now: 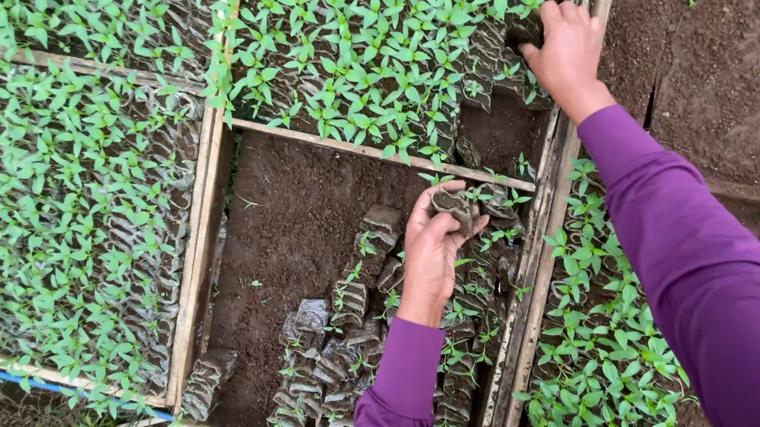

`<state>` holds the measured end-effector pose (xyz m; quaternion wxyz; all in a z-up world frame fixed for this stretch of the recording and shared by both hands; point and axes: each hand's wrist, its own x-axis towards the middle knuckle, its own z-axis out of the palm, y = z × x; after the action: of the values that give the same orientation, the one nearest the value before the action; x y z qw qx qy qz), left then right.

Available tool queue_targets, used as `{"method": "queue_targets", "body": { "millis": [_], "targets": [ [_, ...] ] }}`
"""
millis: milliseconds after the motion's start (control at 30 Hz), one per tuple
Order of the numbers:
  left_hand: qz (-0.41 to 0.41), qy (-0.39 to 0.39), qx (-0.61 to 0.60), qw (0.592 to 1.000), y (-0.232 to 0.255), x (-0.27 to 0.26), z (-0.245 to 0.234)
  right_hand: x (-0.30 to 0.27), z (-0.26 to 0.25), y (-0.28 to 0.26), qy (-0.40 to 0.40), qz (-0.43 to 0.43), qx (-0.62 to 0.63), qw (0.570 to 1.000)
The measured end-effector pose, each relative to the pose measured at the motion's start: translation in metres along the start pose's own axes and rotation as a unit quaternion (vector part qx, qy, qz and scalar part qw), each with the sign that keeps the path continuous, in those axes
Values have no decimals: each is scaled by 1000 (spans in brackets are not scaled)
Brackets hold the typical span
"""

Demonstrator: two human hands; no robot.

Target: The person picks up small seedlings wrapped in plastic from a densely packed tray and places them into an adjacent tray filled with soil. The person handles the seedlings by hand, moving them in batches and arranging them in rows within the new tray.

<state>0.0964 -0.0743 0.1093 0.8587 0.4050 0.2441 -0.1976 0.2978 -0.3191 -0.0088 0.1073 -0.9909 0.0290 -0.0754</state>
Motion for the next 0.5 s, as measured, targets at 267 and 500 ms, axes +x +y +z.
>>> {"method": "queue_targets", "body": {
  "millis": [267,500],
  "targets": [
    [56,-23,8,998,-8,10,-3,2,12,7,25,58,70,996],
    [118,-46,-30,991,-20,12,-2,-60,-92,-48,3,42,254,966]
  ]
}}
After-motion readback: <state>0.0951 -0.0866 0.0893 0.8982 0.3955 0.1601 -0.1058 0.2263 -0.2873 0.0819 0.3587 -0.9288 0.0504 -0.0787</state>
